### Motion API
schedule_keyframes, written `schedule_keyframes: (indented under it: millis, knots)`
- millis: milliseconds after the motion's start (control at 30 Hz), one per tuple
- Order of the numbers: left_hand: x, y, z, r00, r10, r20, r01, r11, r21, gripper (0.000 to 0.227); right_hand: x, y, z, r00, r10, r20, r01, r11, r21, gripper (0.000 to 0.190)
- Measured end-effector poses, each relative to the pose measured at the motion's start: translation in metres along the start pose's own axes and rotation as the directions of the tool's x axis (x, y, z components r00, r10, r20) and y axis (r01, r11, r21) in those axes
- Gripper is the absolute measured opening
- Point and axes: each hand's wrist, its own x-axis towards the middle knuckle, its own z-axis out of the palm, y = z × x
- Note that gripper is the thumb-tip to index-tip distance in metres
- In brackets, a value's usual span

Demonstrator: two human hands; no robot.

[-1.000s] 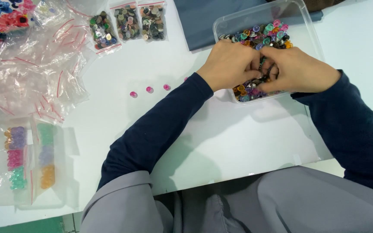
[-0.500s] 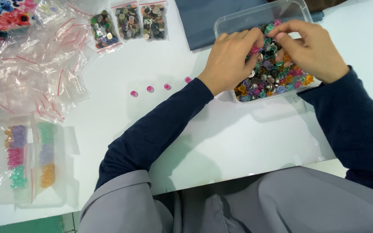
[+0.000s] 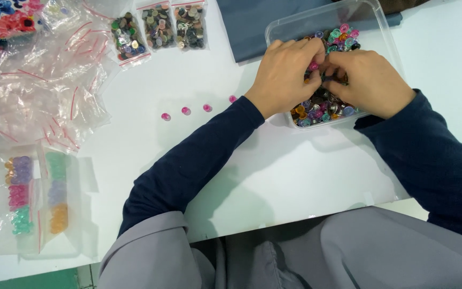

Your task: Sorting small pink buttons from a mixed container and placing them into a small plastic bag.

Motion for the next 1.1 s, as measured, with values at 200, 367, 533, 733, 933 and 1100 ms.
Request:
schedule_keyframes:
  millis: [200, 367, 533, 733, 933, 1100]
  knots:
    - [0.0, -0.002, 0.002, 0.999, -0.017, 0.027, 0.016, 1.0, 0.007, 0.017, 0.003, 0.01, -0.017, 0.998, 0.046, -0.042, -0.038, 0.982, 0.184, 0.025]
    - [0.0, -0.004, 0.004, 1.0, 0.001, 0.022, -0.001, 1.0, 0.004, 0.016, -0.004, 0.019, -0.018, 0.985, 0.03, -0.167, -0.005, 0.989, 0.149, 0.02]
    - [0.0, -0.004, 0.005, 1.0, 0.005, 0.019, -0.006, 1.0, 0.02, 0.017, -0.003, 0.011, -0.008, 0.99, -0.111, -0.084, 0.103, 0.99, -0.095, 0.031]
    - [0.0, -0.004, 0.006, 1.0, 0.003, 0.009, -0.003, 1.0, 0.03, 0.013, -0.001, 0.003, 0.008, 0.999, 0.004, -0.033, -0.013, 0.963, -0.269, 0.015]
    - [0.001, -0.004, 0.005, 1.0, -0.003, 0.018, 0.003, 1.0, 0.024, 0.013, 0.001, 0.003, 0.011, 0.999, 0.008, -0.041, -0.021, 0.947, -0.321, 0.018]
    - [0.0, 0.007, -0.016, 1.0, 0.023, -0.016, -0.025, 0.992, -0.121, 0.011, -0.002, -0.004, 0.004, 0.988, 0.03, -0.154, -0.06, 0.979, -0.194, 0.016]
